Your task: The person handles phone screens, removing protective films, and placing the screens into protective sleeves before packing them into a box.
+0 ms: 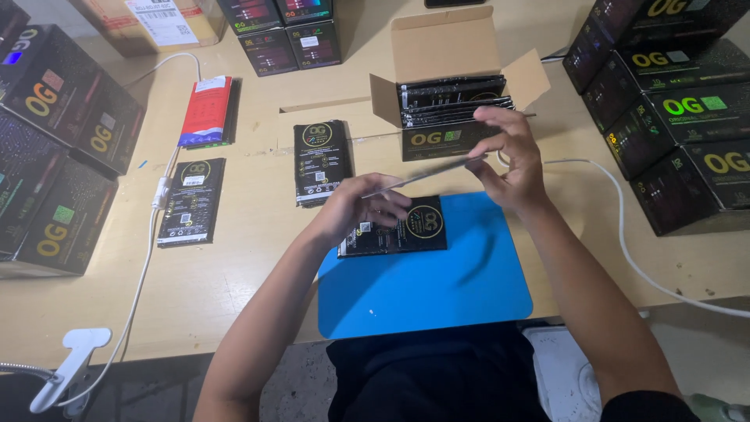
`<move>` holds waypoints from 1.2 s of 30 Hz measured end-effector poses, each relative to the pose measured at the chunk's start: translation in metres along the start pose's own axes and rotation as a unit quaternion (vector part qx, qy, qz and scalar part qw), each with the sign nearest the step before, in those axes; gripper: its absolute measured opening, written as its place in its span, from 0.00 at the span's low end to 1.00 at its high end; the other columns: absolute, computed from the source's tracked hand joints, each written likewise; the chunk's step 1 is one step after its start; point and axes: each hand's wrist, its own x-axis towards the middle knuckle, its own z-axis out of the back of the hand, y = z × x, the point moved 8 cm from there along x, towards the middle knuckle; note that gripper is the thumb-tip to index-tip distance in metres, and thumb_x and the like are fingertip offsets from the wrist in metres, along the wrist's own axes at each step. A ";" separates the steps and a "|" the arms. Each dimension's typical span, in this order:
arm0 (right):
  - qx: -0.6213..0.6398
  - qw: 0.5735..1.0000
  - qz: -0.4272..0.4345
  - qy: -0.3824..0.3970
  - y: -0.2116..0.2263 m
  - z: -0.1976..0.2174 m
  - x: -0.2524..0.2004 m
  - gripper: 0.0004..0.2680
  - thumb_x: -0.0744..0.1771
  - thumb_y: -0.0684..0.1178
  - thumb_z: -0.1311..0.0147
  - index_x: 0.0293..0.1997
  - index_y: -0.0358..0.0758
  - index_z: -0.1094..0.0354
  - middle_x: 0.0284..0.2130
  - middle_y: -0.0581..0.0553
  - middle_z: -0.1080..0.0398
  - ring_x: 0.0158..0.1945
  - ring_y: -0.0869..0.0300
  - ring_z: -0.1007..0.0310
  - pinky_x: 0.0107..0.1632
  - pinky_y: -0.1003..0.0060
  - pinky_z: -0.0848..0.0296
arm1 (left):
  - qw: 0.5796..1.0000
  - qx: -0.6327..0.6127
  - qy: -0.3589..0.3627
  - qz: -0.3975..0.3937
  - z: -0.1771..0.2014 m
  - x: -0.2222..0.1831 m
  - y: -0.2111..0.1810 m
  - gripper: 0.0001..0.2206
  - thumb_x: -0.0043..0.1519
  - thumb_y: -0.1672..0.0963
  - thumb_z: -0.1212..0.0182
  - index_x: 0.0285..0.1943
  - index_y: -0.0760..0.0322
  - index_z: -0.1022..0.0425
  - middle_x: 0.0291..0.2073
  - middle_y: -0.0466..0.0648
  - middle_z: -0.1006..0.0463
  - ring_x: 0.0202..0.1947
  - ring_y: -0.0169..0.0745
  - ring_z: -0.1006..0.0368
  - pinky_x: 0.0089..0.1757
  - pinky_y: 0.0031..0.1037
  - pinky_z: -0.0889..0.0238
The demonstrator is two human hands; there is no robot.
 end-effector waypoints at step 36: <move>0.247 0.937 -0.236 0.071 0.032 -0.057 -0.007 0.10 0.70 0.39 0.47 0.58 0.28 0.34 0.42 0.33 0.24 0.44 0.52 0.20 0.47 0.57 0.21 | 0.983 0.107 -0.039 -0.147 -0.042 -0.014 -0.008 0.08 0.66 0.57 0.37 0.45 0.70 0.22 0.23 0.54 0.19 0.22 0.36 0.21 0.23 0.22 0.26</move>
